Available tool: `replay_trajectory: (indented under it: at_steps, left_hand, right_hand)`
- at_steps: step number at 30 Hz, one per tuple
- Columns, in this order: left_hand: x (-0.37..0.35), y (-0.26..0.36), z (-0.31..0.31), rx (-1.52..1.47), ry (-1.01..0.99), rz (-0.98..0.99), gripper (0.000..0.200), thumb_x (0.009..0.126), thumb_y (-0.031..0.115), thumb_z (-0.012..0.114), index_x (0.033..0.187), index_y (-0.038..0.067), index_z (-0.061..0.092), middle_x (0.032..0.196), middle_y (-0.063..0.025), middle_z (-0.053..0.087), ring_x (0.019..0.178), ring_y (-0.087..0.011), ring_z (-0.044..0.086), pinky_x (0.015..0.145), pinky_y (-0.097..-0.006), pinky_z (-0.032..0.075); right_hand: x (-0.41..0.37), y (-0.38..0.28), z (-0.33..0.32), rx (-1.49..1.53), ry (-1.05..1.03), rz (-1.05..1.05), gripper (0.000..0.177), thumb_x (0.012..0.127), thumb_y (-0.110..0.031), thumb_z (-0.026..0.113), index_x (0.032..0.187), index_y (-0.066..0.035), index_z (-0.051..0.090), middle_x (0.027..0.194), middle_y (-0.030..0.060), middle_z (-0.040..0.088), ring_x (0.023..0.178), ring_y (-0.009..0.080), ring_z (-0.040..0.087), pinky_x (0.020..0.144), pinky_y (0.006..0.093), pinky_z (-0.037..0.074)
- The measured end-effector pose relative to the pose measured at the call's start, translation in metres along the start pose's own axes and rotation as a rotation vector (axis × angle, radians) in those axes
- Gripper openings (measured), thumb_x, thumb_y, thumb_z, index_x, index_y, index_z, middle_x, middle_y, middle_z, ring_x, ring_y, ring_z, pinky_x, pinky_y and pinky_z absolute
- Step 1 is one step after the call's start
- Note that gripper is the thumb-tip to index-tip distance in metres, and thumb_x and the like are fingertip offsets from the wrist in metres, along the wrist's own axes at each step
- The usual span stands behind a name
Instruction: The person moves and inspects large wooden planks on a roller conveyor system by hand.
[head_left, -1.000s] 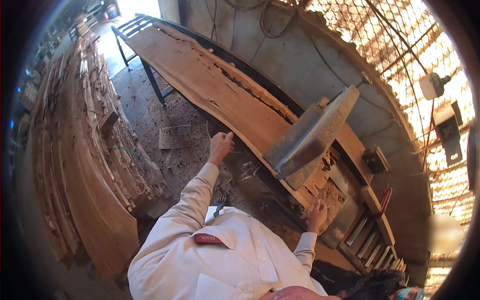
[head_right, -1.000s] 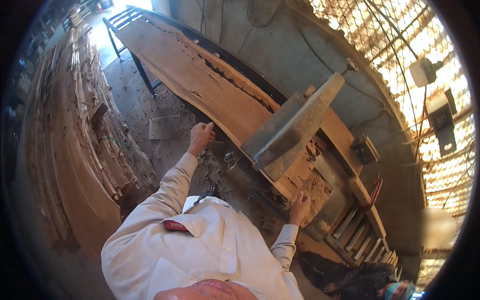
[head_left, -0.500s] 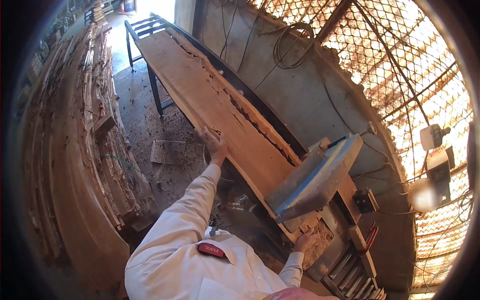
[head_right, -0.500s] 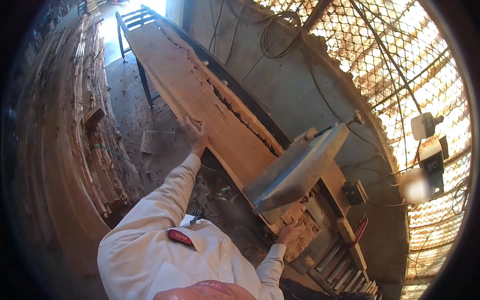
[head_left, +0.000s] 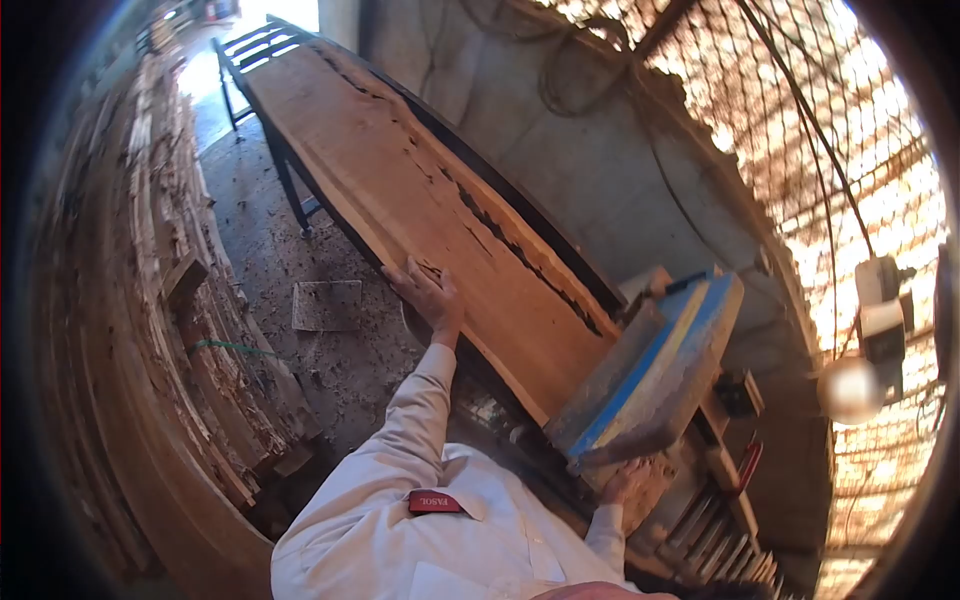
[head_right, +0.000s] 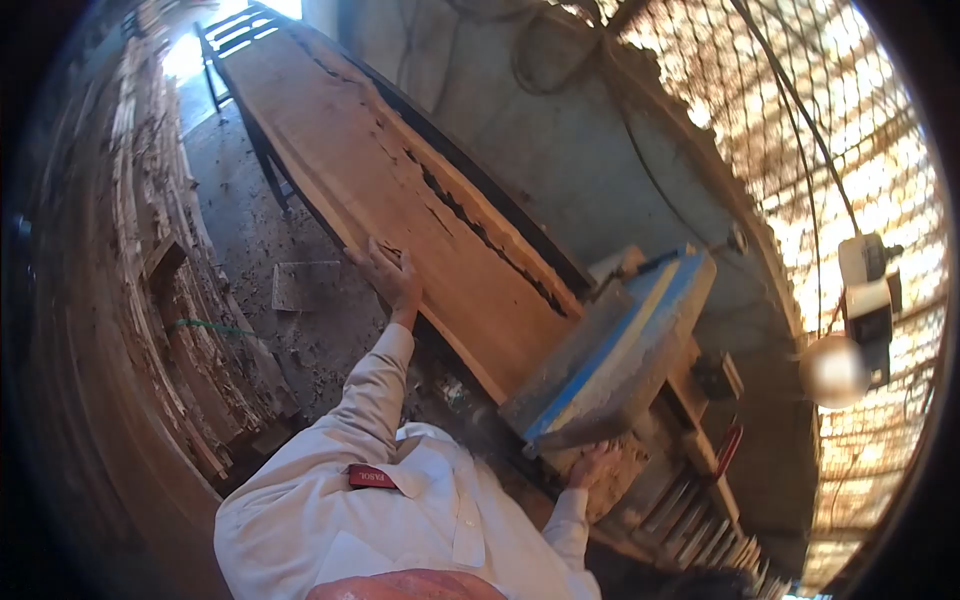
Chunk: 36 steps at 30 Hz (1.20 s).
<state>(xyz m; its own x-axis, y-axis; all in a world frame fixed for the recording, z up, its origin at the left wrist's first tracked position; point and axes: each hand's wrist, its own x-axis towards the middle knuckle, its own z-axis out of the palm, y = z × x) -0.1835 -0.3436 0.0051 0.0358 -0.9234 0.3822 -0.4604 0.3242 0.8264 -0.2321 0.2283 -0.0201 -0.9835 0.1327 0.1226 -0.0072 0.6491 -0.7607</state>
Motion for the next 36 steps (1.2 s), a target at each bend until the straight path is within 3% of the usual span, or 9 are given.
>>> replay_trajectory:
  at_steps: [2,3,5,6,12,17,22,33,36]
  left_hand:
    - [-0.001,-0.017,0.013,0.048,0.042,0.094,0.075,0.089,0.023,0.074,0.15,0.001,0.036,0.16,-0.0443,0.008,0.151,-0.0591,0.009,0.121,-0.0638,0.017]
    - [0.001,-0.016,0.012,0.049,0.015,0.066,0.075,0.089,0.025,0.073,0.15,0.0,0.036,0.159,-0.0455,0.008,0.151,-0.0596,0.01,0.121,-0.0637,0.018]
    - [-0.004,-0.012,0.002,0.064,-0.051,0.041,0.074,0.091,0.027,0.072,0.15,0.001,0.037,0.158,-0.0474,0.008,0.15,-0.0605,0.011,0.121,-0.0636,0.018]
    - [-0.001,-0.012,0.006,0.059,-0.052,0.049,0.074,0.091,0.027,0.072,0.151,0.001,0.036,0.158,-0.0481,0.008,0.15,-0.0608,0.012,0.121,-0.0635,0.019]
    - [-0.004,-0.03,0.021,0.105,-0.104,-0.014,0.075,0.091,0.032,0.074,0.149,0.001,0.039,0.156,-0.0499,0.009,0.147,-0.0632,0.018,0.119,-0.0617,0.025]
    - [0.006,-0.066,0.045,-0.07,-0.115,0.048,0.077,0.09,0.04,0.073,0.147,0.0,0.041,0.152,-0.0543,0.009,0.142,-0.0641,0.027,0.115,-0.061,0.033]
    - [0.005,-0.039,0.027,0.196,-0.11,0.056,0.083,0.091,0.047,0.071,0.149,-0.003,0.038,0.153,-0.0532,0.006,0.14,-0.0633,0.032,0.113,-0.0601,0.037]
    - [0.043,-0.088,0.062,0.386,-0.384,-0.103,0.105,0.095,0.058,0.058,0.152,-0.018,0.014,0.159,-0.0446,0.009,0.14,-0.0574,0.037,0.112,-0.0565,0.041]
    - [0.056,-0.094,0.083,0.198,-0.597,-0.055,0.085,0.103,0.06,0.033,0.148,-0.012,0.038,0.147,-0.0332,0.043,0.133,-0.0464,0.05,0.115,-0.0473,0.037]
  right_hand:
    - [0.009,0.032,0.004,-0.171,0.055,-0.134,0.053,0.108,-0.03,0.048,0.147,0.005,0.043,0.151,0.0231,0.045,0.134,0.0326,0.048,0.109,0.0416,0.045]
    - [0.013,0.046,0.008,0.034,0.016,-0.097,0.054,0.107,-0.03,0.049,0.148,0.004,0.043,0.151,0.0242,0.047,0.137,0.0347,0.047,0.114,0.0434,0.041]
    - [-0.005,-0.002,-0.001,-0.269,0.08,0.05,0.053,0.107,-0.032,0.049,0.145,0.005,0.046,0.147,0.0281,0.048,0.135,0.0424,0.046,0.117,0.0479,0.034]
    - [0.001,0.021,0.0,-0.234,0.032,-0.121,0.056,0.106,-0.037,0.049,0.143,0.006,0.046,0.146,0.0291,0.048,0.134,0.044,0.046,0.115,0.0486,0.035]
    - [-0.002,0.011,0.009,-0.138,0.151,0.138,0.059,0.108,-0.039,0.045,0.144,0.007,0.044,0.148,0.0308,0.045,0.137,0.0454,0.044,0.115,0.0487,0.034]
    - [-0.004,0.007,0.009,-0.215,0.184,0.117,0.058,0.108,-0.038,0.046,0.144,0.008,0.044,0.149,0.0313,0.043,0.14,0.0447,0.04,0.118,0.0491,0.031]
    - [-0.015,0.003,-0.001,-0.071,0.185,0.085,0.056,0.107,-0.038,0.046,0.143,0.006,0.045,0.148,0.0301,0.044,0.139,0.0462,0.04,0.117,0.0504,0.033]
    - [-0.034,0.089,-0.165,-0.247,0.335,0.058,0.058,0.106,-0.045,0.051,0.138,0.004,0.054,0.149,0.0297,0.046,0.145,0.0467,0.035,0.121,0.0524,0.028]
    - [-0.021,0.152,-0.202,-0.404,0.361,0.146,0.058,0.106,-0.044,0.051,0.138,0.004,0.054,0.15,0.0294,0.046,0.145,0.0469,0.035,0.121,0.0527,0.028]
